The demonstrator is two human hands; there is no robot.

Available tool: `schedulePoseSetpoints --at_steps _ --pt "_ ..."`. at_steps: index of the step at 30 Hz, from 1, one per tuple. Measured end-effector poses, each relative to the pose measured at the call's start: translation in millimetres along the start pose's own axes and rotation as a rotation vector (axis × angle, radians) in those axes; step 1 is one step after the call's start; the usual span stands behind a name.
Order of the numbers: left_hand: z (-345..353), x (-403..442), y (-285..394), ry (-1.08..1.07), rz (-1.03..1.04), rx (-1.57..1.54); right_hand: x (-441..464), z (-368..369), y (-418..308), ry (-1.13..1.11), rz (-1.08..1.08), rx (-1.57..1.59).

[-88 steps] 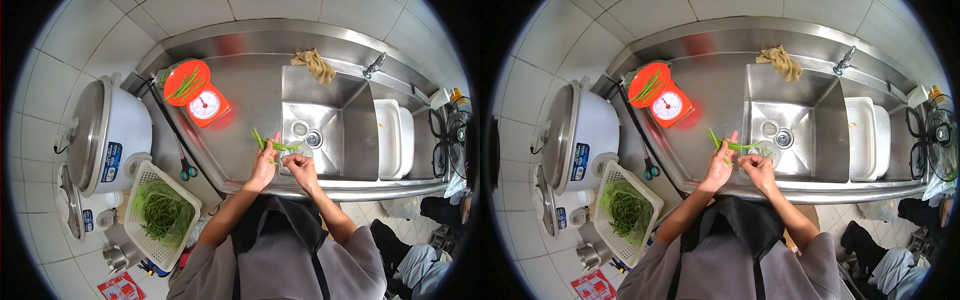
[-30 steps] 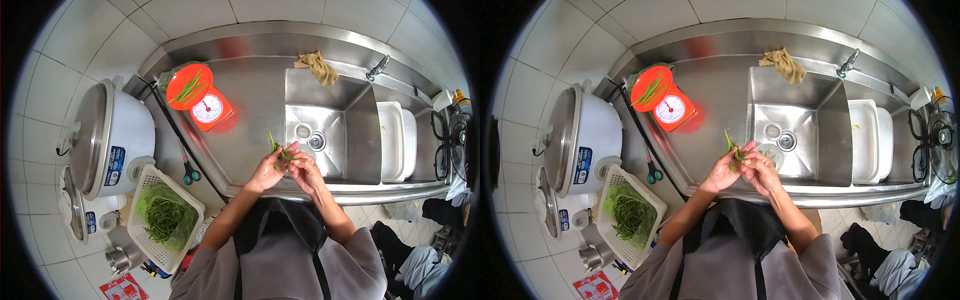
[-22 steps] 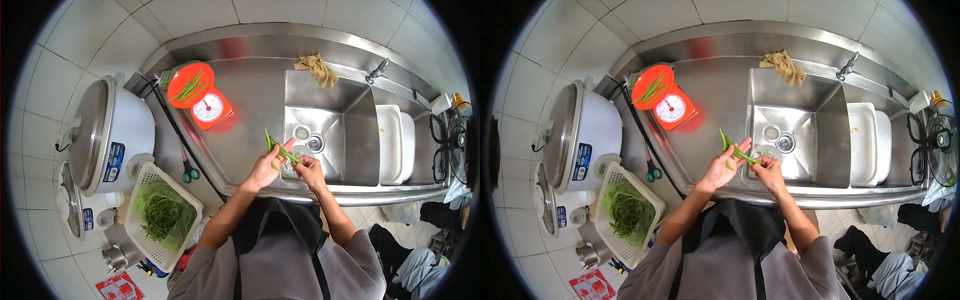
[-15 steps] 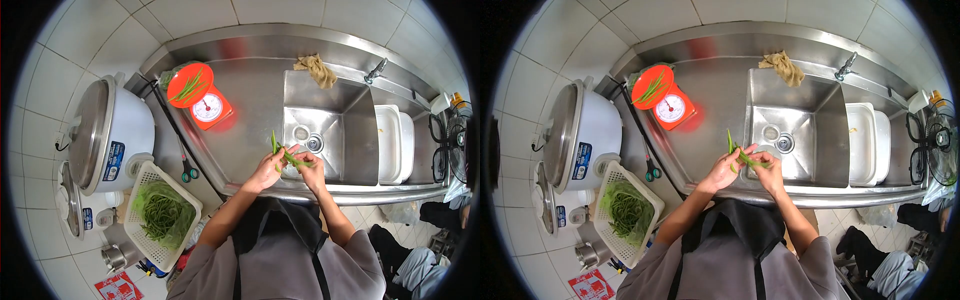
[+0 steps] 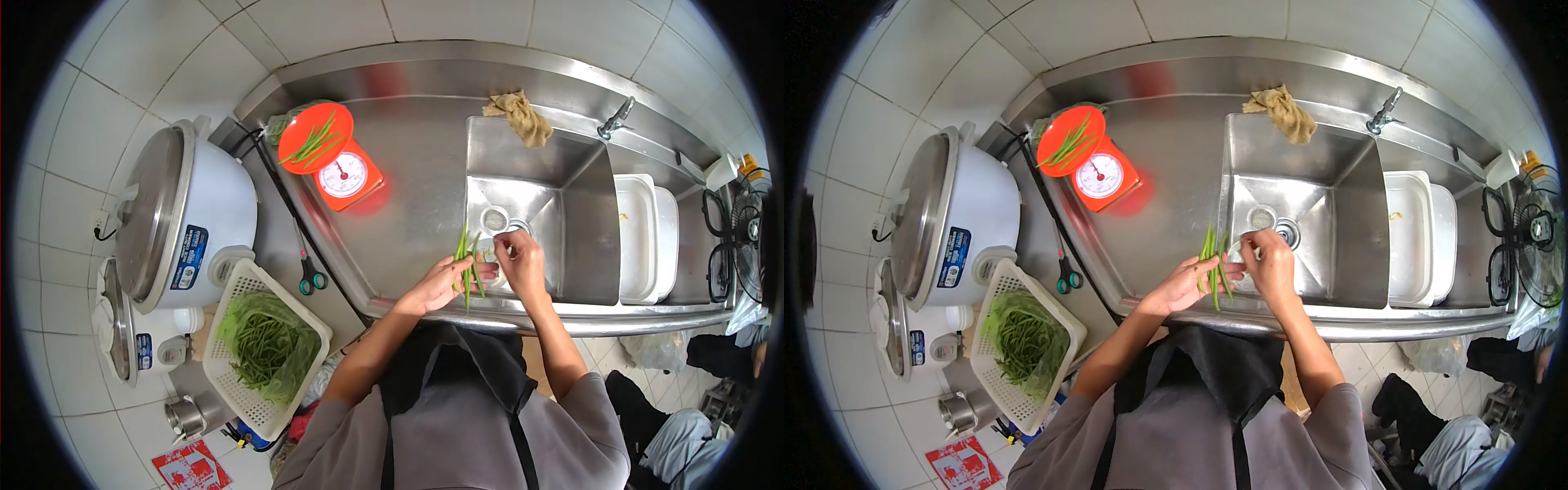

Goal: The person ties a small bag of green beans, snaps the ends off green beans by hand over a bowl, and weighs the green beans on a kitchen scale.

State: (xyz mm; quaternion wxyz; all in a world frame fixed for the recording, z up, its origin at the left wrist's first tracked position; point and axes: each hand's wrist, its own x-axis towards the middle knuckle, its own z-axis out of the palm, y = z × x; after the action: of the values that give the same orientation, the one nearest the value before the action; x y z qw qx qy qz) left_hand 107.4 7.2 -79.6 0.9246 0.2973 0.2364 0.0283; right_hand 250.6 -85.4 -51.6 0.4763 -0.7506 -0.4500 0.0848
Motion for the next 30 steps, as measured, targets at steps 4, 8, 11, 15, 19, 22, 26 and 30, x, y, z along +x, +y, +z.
schedulePoseSetpoints --at_steps 4,8,11,15,19,22,26,30 --pt "-7 5 3 0.066 0.174 -0.222 -15 -1 38 -0.21 0.163 -0.232" --pt "-11 10 1 0.104 0.342 -0.294 -38 2 12 -0.238 0.188 0.066" --pt "-9 12 -3 0.131 0.402 -0.301 -43 5 -22 -0.189 -0.038 0.157" --pt "-1 15 -6 0.142 0.396 -0.275 -39 17 -22 -0.208 -0.202 0.042" --pt "7 10 -6 0.131 0.409 -0.248 -40 15 -28 -0.198 -0.232 0.066" --pt "13 7 -6 0.105 0.404 -0.218 -42 18 -25 -0.213 -0.165 0.152" --pt "14 8 -5 0.055 0.416 -0.173 -43 23 -17 -0.375 0.468 0.724" --pt "6 15 28 0.227 0.609 0.034 -36 15 -14 -0.311 0.771 1.06"
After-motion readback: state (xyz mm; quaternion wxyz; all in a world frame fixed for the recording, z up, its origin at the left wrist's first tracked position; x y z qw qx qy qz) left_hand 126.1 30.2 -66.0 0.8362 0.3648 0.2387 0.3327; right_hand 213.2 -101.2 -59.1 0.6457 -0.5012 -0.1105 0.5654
